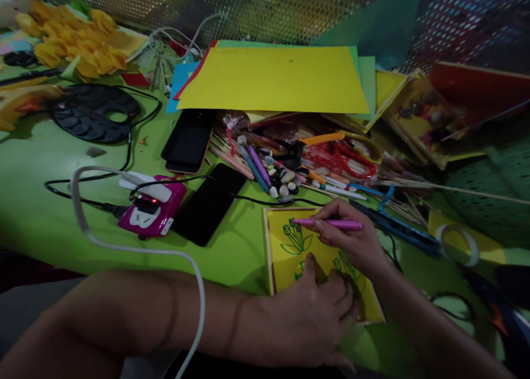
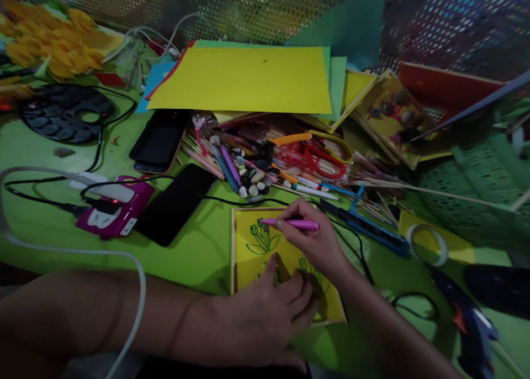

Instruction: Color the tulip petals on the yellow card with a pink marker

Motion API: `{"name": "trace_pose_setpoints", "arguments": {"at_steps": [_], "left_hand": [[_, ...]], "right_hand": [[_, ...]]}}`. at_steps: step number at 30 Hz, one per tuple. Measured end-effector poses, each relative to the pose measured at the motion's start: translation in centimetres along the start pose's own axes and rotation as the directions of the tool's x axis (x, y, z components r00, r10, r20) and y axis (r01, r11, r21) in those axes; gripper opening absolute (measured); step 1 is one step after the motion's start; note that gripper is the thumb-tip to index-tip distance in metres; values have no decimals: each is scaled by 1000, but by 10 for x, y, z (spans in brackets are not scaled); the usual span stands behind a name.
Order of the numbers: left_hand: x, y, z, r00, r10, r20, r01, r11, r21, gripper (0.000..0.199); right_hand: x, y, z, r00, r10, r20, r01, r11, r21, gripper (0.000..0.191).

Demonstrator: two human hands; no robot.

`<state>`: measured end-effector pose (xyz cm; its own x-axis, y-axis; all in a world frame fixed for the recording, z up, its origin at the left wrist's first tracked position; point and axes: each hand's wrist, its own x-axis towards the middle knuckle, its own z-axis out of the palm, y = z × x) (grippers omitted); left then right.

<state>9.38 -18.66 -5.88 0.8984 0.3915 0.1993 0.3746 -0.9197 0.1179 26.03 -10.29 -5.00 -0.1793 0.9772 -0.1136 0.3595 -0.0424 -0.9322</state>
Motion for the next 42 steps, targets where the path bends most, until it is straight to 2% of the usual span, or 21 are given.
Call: {"name": "trace_pose_setpoints", "arguments": {"at_steps": [14, 24, 33, 42], "left_hand": [[0, 0, 0, 1000, -2, -18, 2, 1000, -8, 75], [1, -1, -3, 1000, 7, 18, -7, 1000, -20, 74], [0, 0, -1, 1000, -5, 10, 5, 1000, -24, 74], [1, 1, 0, 1000, -3, 15, 3, 1000, 1, 76]], "right_hand": [[0, 1, 0, 1000, 8, 1, -8, 1000, -9, 23], [-1, 2, 0, 1000, 9, -1, -9, 1000, 29, 21], [2, 1, 3, 1000, -31, -2, 31, 999, -30, 20], [1, 1, 1, 1000, -13, 11, 13, 1000, -14, 21]]}}
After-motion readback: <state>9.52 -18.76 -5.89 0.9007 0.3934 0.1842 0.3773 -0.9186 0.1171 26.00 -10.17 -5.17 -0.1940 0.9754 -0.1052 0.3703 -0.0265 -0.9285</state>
